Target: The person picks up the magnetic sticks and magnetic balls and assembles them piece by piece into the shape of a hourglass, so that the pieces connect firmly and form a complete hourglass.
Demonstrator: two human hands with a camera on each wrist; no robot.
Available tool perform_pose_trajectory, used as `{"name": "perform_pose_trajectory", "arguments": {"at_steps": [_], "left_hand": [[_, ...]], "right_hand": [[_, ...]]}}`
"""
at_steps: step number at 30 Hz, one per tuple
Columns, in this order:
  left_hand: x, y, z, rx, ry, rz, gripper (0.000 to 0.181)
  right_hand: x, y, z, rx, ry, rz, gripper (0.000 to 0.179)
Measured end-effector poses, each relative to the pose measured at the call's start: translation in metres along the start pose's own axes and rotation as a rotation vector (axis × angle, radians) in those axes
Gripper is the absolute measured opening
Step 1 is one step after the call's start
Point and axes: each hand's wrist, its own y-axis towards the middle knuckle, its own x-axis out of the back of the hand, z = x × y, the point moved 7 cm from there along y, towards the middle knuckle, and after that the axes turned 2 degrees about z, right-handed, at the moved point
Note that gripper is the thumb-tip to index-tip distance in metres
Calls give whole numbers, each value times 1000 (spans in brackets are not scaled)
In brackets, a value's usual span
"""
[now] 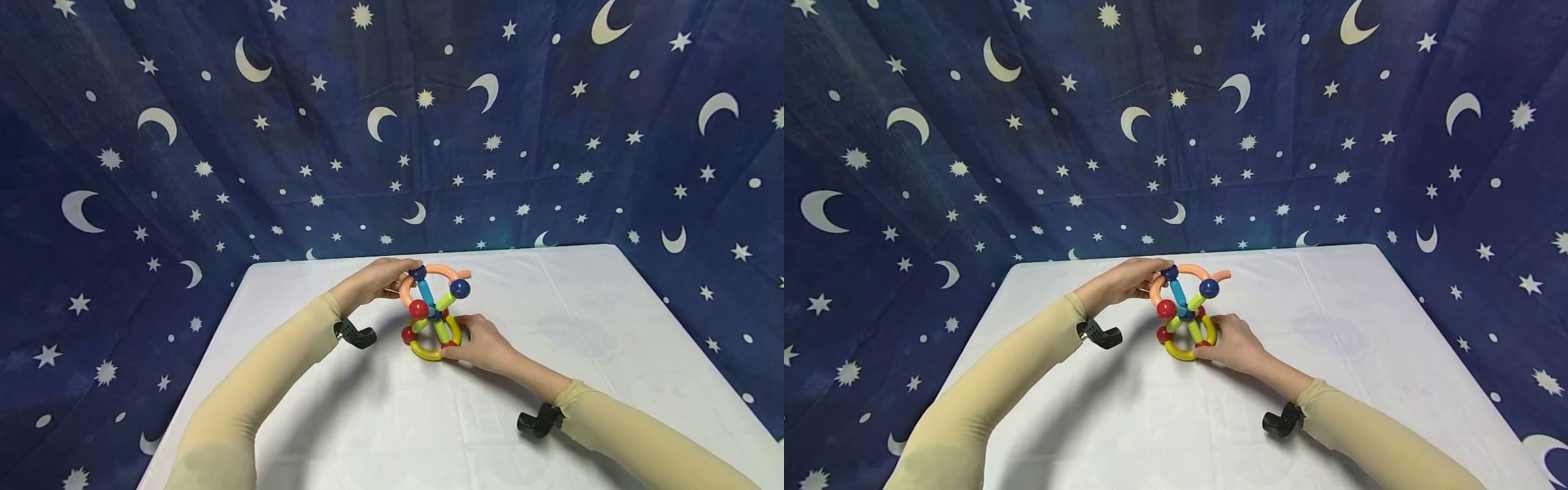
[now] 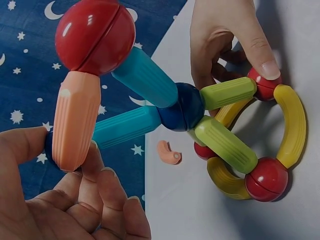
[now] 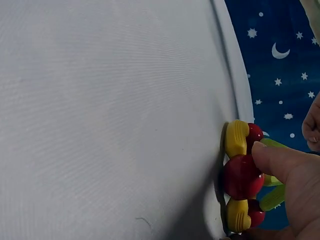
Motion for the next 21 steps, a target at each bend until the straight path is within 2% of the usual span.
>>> {"name": "perform_pose_trajectory", "arguments": {"at_steps": [6,11,21], "left_hand": [[4,-5,3,14,-10,1,36],[10,-13,11,51,-49,-5,34],[11,-34,25,108,-152,24,34]], "right_hand": [[2,4,5,21,-6,28,81],[4,12,7,55,32,79,74],[5,31,12,148,209,236,65]]}}
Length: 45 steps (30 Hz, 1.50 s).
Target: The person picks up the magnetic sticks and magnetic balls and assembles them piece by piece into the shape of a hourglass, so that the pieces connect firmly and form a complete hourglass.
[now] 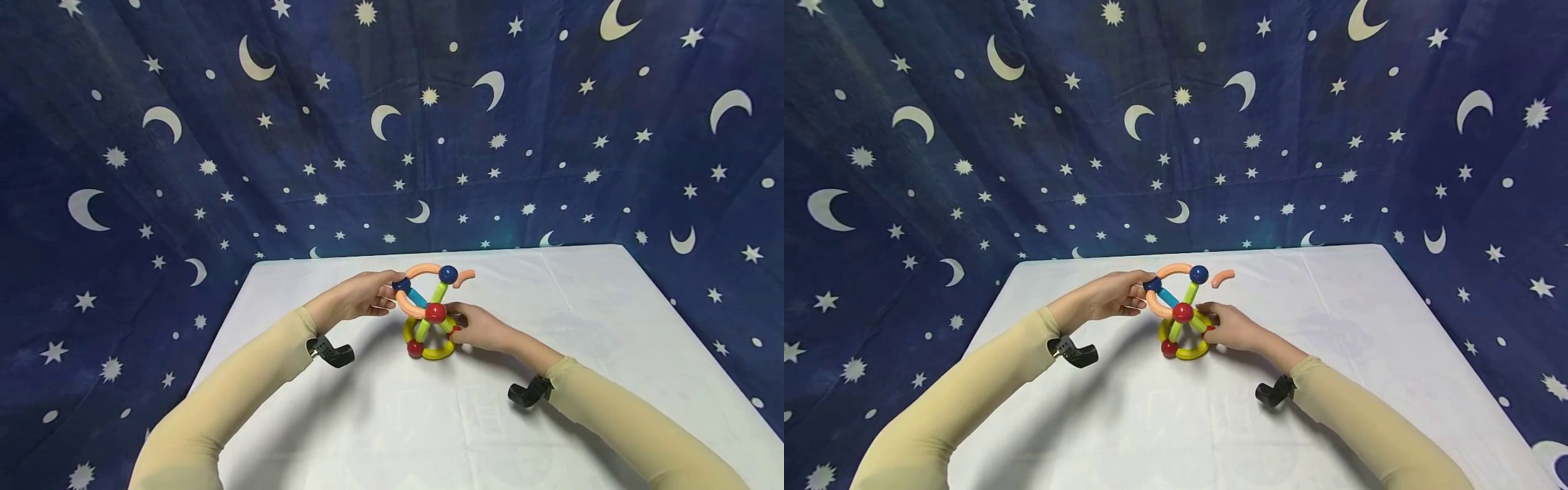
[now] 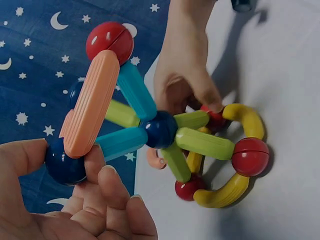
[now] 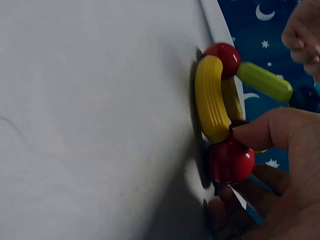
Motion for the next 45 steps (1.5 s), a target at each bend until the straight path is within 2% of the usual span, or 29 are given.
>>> {"name": "perform_pose_trajectory", "arguments": {"at_steps": [4,13,17,23,31,35,39,41,45], "left_hand": [[-2,-5,3,3,-12,-1,35],[1,-7,7,-17,-24,-21,36],[1,-8,7,-22,-32,-30,37],[1,-8,8,-29,-44,-40,38],[0,-7,8,-32,-50,-34,37],[0,-6,8,-31,-58,-30,36],[0,-5,8,-30,-65,-31,36],[0,-5,9,-29,-66,-32,35],[0,-6,9,-31,-69,-35,35]], "right_hand": [[1,6,-1,6,-1,18,62],[3,11,0,8,-8,72,61],[14,13,0,11,-23,70,55],[47,17,-4,36,-49,-66,42],[82,25,-27,-64,-110,-294,33],[90,30,-31,-77,-190,-374,33],[91,37,-29,-55,-360,-409,34],[89,41,-29,-33,-448,-401,35],[83,48,-29,12,-576,-328,40]]}}
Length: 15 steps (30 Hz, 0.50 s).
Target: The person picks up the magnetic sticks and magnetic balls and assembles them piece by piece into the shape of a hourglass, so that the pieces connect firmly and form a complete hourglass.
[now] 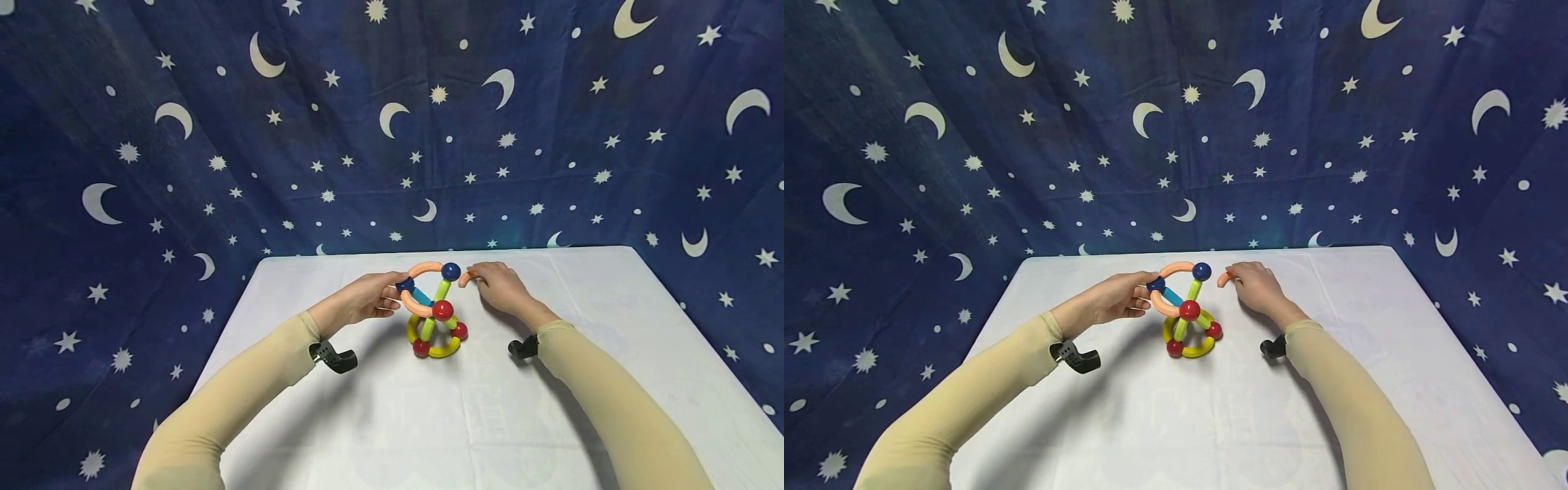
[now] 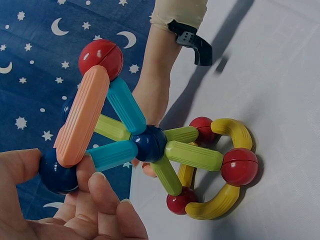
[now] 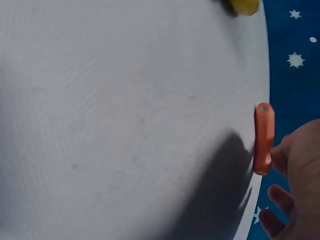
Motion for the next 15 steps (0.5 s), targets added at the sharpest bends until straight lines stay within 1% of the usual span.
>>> {"name": "perform_pose_trajectory", "arguments": {"at_steps": [3,6,10,15], "left_hand": [[-1,0,0,-3,2,1,34],[-2,0,-1,-3,3,1,34],[-1,1,0,-3,4,0,35],[-1,1,1,-1,10,1,36]], "right_hand": [[-6,0,0,39,-50,54,45],[-8,-2,0,64,-98,87,50],[-9,-5,1,75,-147,107,53],[-9,-10,0,68,-176,111,51]]}}
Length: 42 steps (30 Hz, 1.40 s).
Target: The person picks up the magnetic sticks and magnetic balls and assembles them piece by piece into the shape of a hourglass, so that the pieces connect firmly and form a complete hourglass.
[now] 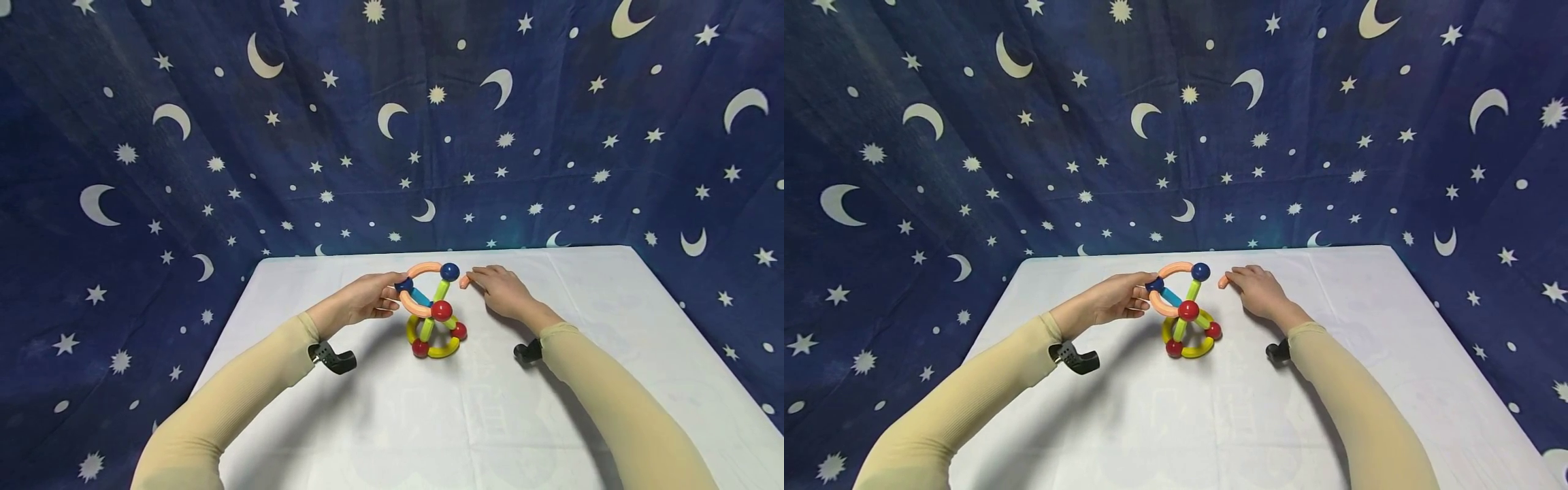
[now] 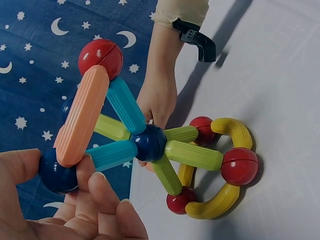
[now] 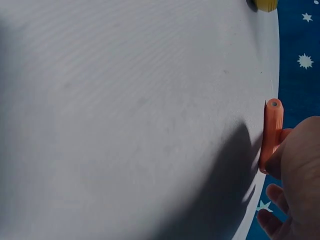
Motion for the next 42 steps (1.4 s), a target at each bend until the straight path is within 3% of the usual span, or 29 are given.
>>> {"name": "perform_pose_trajectory", "arguments": {"at_steps": [12,30,42], "left_hand": [[-1,1,-2,4,8,2,36],[-1,0,-3,-6,12,5,36],[-1,-4,2,-2,14,1,38]], "right_hand": [[4,-22,-9,-10,-41,4,53],[9,-71,-21,-11,-3,-17,53],[7,-93,-13,0,21,-42,51]]}}
